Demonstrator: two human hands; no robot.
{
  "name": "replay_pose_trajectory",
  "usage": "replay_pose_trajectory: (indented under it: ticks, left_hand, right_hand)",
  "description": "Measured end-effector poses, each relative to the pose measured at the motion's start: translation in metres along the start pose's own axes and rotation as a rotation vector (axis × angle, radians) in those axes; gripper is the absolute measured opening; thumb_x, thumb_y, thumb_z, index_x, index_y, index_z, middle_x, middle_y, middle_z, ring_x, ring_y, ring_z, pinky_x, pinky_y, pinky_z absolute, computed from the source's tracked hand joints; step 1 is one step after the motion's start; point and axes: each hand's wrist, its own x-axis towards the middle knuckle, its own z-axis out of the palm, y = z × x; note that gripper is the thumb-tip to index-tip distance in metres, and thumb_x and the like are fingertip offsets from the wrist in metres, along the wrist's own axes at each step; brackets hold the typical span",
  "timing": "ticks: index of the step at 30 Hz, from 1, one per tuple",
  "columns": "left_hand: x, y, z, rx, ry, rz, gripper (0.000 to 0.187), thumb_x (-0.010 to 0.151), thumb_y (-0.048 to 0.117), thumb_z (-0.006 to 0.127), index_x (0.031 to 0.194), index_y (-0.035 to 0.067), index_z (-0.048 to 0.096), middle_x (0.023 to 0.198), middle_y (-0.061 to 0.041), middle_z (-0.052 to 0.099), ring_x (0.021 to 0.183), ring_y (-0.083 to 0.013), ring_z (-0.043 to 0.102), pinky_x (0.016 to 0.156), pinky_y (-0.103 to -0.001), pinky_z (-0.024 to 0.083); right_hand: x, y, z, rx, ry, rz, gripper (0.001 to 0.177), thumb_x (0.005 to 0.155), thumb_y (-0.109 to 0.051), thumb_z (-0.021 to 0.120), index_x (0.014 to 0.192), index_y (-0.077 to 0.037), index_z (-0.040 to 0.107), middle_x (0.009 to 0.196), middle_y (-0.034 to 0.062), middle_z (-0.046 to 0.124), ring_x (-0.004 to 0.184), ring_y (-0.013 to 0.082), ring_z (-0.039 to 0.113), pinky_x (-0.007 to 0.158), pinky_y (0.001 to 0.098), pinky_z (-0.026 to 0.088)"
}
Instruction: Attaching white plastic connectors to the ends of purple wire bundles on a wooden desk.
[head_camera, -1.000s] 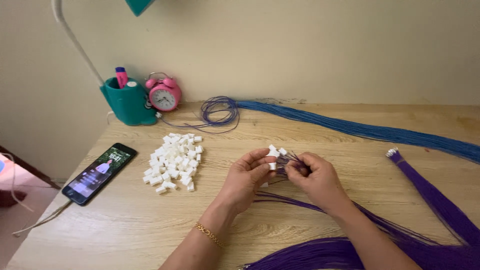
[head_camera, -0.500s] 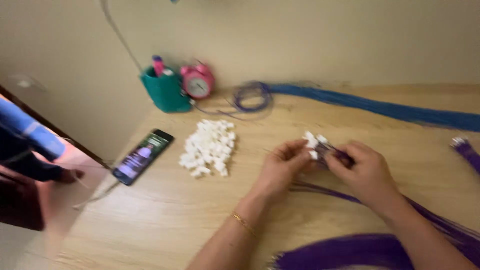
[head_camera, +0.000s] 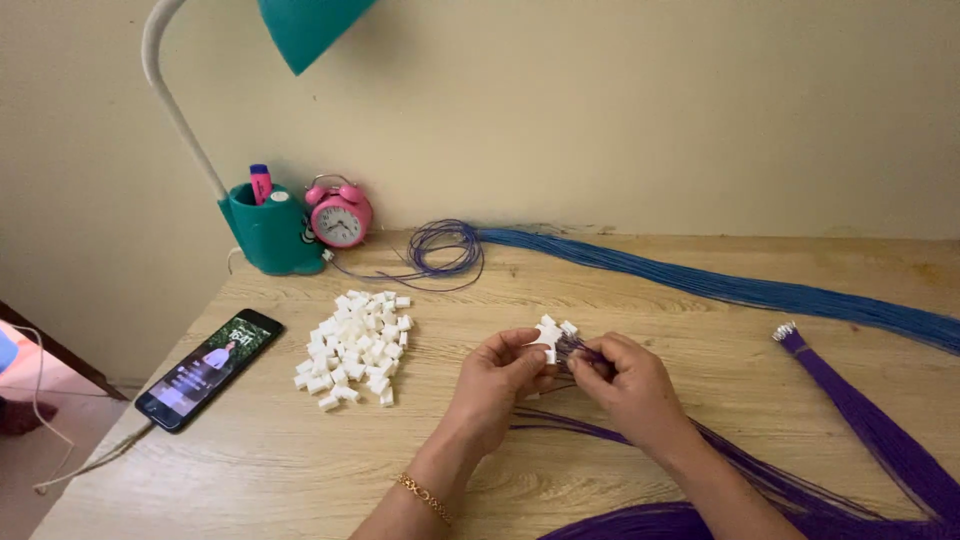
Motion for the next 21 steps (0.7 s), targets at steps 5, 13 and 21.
replay_pose_trajectory:
  ticks: [5, 13, 21]
  left_hand:
    - [0.009, -0.01, -0.006, 0.016, -0.033, 0.004, 0.025, 0.083, -0.003, 0.068, 0.107, 0.003, 0.063, 0.094, -0.017, 0.069, 0.071, -0.0238, 0.065, 0.071, -0.035, 0.06]
    - [0.012, -0.013, -0.007, 0.076, -0.011, 0.019, 0.033, 0.084, -0.002, 0.07, 0.116, -0.001, 0.061, 0.097, -0.014, 0.067, 0.08, -0.0259, 0.072, 0.071, -0.035, 0.065]
    - [0.009, -0.012, -0.005, 0.025, -0.034, 0.019, 0.031, 0.084, -0.003, 0.069, 0.114, 0.0, 0.061, 0.099, -0.014, 0.068, 0.081, -0.0281, 0.072, 0.072, -0.038, 0.065]
  right_hand:
    - [0.003, 0.015, 0.005, -0.007, 0.075, -0.191, 0.007, 0.083, -0.014, 0.067, 0.084, -0.007, 0.07, 0.07, 0.001, 0.058, 0.065, 0.0114, 0.056, 0.061, 0.0256, 0.043]
    - [0.0, -0.001, 0.003, 0.091, 0.09, -0.006, 0.008, 0.077, -0.01, 0.075, 0.082, -0.004, 0.074, 0.063, 0.0095, 0.058, 0.065, 0.015, 0.056, 0.064, 0.0302, 0.049]
    - [0.0, 0.004, 0.005, 0.086, 0.114, -0.019, 0.009, 0.078, -0.012, 0.077, 0.082, -0.004, 0.073, 0.063, 0.0096, 0.059, 0.064, 0.0153, 0.057, 0.063, 0.0293, 0.05]
